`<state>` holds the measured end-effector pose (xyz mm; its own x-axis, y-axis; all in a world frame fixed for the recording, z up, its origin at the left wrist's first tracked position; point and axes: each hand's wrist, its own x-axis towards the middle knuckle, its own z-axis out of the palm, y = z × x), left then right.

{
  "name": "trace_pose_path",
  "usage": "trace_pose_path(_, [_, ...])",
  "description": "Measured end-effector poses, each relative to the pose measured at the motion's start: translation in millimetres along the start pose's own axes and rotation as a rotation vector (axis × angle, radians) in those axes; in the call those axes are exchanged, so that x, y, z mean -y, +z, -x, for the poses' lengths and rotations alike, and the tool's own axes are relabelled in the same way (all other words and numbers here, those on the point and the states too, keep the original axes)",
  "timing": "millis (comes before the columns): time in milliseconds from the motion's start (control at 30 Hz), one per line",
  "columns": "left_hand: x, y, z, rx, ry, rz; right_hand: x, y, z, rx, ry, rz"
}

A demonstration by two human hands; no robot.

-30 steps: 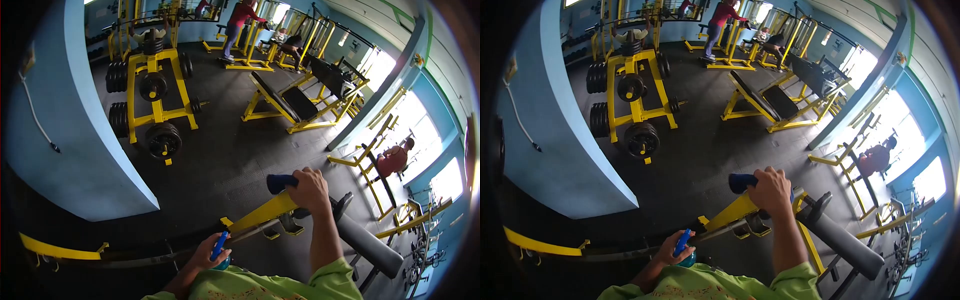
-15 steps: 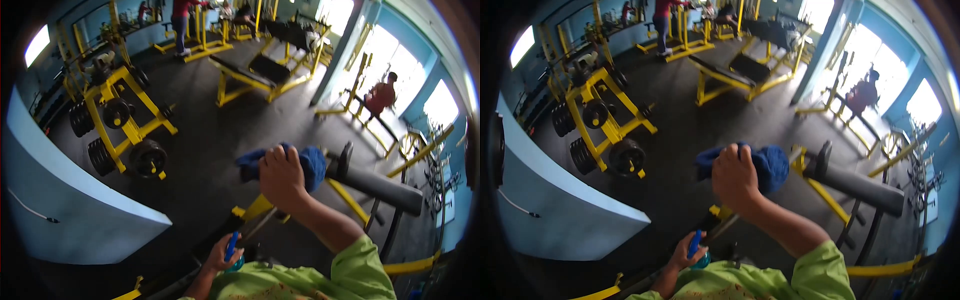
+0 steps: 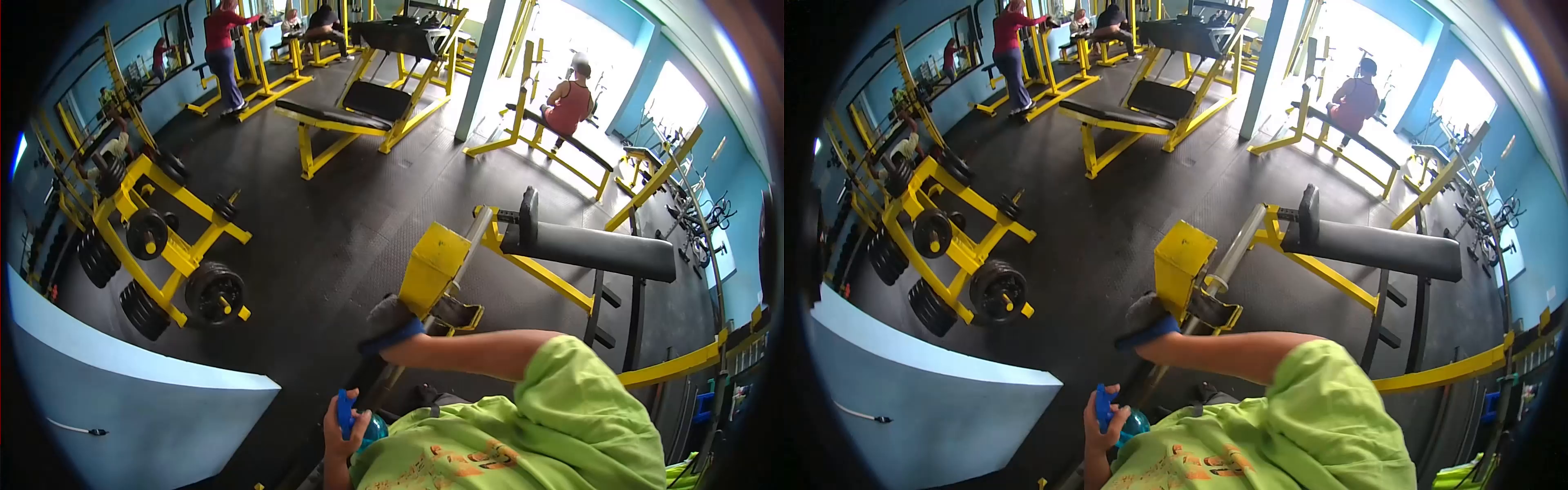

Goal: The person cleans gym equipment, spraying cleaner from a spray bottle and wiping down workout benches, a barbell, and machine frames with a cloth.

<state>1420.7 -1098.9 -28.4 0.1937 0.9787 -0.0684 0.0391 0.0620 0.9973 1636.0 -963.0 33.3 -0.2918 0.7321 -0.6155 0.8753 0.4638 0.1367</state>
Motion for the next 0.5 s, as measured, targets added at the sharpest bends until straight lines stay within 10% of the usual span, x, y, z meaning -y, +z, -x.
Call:
trace_pose_path(100, [-2, 5, -3, -0.004, -0.010, -0.027, -26, -11, 33, -0.287, -0.006, -0.213])
trace_pose_path(200, [-10, 9, -15, 0.070, -0.008, -0.069, -66, 58, 28, -1.247, -0.322, -0.286])
trace_pose_path(333, [-33, 30, -32, 0.115, 0.042, -0.171, -91, 12, 71, -1.085, -0.469, -0.863])
trace_pose_path(433, [-42, 53, -40, 0.123, -0.004, -0.202, -112, -19, 99, -1.244, -0.363, -0.463])
trace_pose_path(500, [-38, 79, -48, 0.105, -0.044, -0.206, -129, -33, 100, -1.581, -0.355, -0.936])
